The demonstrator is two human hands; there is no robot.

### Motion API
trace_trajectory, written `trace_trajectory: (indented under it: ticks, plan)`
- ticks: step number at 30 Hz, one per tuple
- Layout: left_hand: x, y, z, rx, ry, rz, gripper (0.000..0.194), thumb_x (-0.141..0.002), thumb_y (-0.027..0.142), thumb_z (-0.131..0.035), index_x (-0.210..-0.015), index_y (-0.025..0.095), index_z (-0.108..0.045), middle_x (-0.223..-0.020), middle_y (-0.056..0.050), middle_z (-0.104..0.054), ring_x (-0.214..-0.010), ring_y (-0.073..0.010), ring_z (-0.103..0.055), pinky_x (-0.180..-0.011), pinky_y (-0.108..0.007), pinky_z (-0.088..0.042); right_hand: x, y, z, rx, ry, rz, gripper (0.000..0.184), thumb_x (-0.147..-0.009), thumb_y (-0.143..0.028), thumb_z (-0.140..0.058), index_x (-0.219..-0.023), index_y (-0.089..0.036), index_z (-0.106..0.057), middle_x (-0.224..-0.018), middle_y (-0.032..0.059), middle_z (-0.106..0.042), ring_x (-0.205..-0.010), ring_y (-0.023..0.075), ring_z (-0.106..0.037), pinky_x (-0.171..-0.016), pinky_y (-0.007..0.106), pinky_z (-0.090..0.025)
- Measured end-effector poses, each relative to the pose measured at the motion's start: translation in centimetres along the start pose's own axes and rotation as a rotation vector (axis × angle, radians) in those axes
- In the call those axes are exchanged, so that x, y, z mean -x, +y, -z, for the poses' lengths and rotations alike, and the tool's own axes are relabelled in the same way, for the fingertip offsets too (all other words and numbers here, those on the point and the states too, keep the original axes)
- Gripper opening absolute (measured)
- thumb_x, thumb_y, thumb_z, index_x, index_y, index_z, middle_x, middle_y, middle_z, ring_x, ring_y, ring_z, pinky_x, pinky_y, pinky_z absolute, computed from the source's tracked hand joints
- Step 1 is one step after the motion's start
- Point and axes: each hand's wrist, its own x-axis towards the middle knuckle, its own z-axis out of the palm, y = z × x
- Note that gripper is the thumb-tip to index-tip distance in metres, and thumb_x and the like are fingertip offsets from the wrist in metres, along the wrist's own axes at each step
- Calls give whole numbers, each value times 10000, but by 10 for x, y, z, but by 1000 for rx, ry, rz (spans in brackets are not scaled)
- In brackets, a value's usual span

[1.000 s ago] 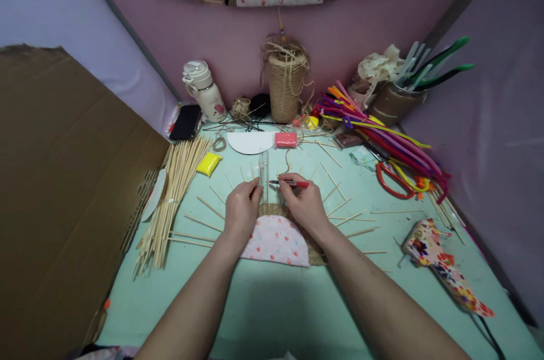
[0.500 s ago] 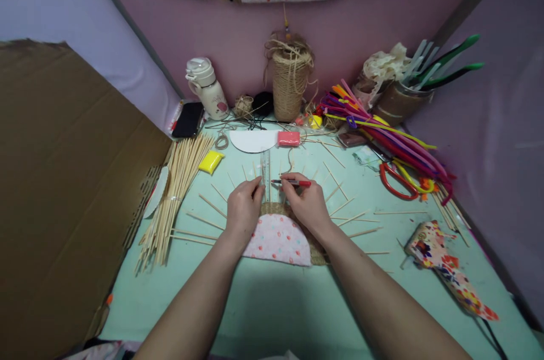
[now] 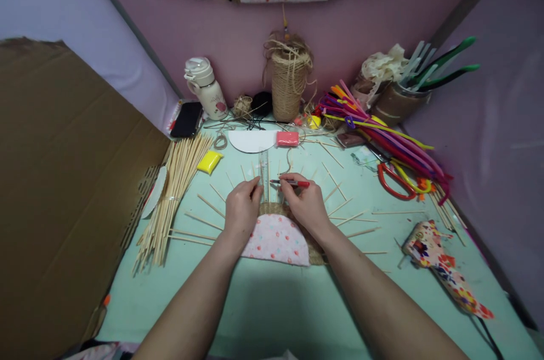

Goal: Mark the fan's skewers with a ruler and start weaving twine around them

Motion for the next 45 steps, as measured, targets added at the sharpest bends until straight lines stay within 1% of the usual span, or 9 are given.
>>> trace_trajectory:
  ticks: [5, 14, 27, 34, 40, 45]
  plan:
    - [0, -1, -1, 0, 13, -8, 251, -862, 201, -594, -1077, 122, -699, -961, -107, -743, -895, -228, -689, -817, -349, -526, 0, 0, 0, -4, -2, -5, 210, -869, -302, -540, -940, -190, -703, -829, 61, -755, -773, 196, -711, -690, 275, -520]
    - [0, 0, -1, 8, 29, -17, 243, -857, 197, -604, -1068, 123, -702, -957, -107, -744, -886, -227, -692, -809, -352, -534, 0, 0, 0, -7, 0, 5, 202, -863, -291, -549, -936, -188, -706, -795, 57, -754, -740, 195, -711, -690, 282, -524]
    - [-1, 0, -2, 3, 23, -10, 251, -848, 186, -618, -1072, 110, -701, -959, -114, -744, -890, -229, -693, -814, -350, -534, 0, 0, 0, 8, 4, 22, 193, -871, -286, -543, -934, -196, -702, -813, 51, -756, -752, 188, -710, -700, 275, -519]
    - [0, 0, -2, -2, 22, -23, 253, -855, 188, -607, -1075, 101, -697, -954, -114, -745, -878, -223, -693, -803, -346, -535, 0, -1, 1, 19, 2, 19, 199, -870, -295, -547, -934, -195, -707, -809, 52, -756, -714, 184, -704, -686, 277, -520]
    - [0, -1, -3, -9, 24, -23, 247, -861, 200, -601, -1078, 132, -697, -960, -98, -746, -883, -214, -692, -807, -342, -536, 0, -1, 1, 14, -1, 12, 200, -869, -287, -547, -941, -193, -708, -831, 58, -759, -742, 189, -709, -692, 277, -522]
    - [0, -1, -3, -3, 20, -21, 246, -862, 200, -598, -1076, 130, -695, -952, -96, -746, -886, -207, -692, -812, -331, -535, 1, 0, 0, 11, -3, 12, 201, -869, -295, -548, -941, -196, -709, -838, 57, -760, -757, 189, -711, -703, 276, -525]
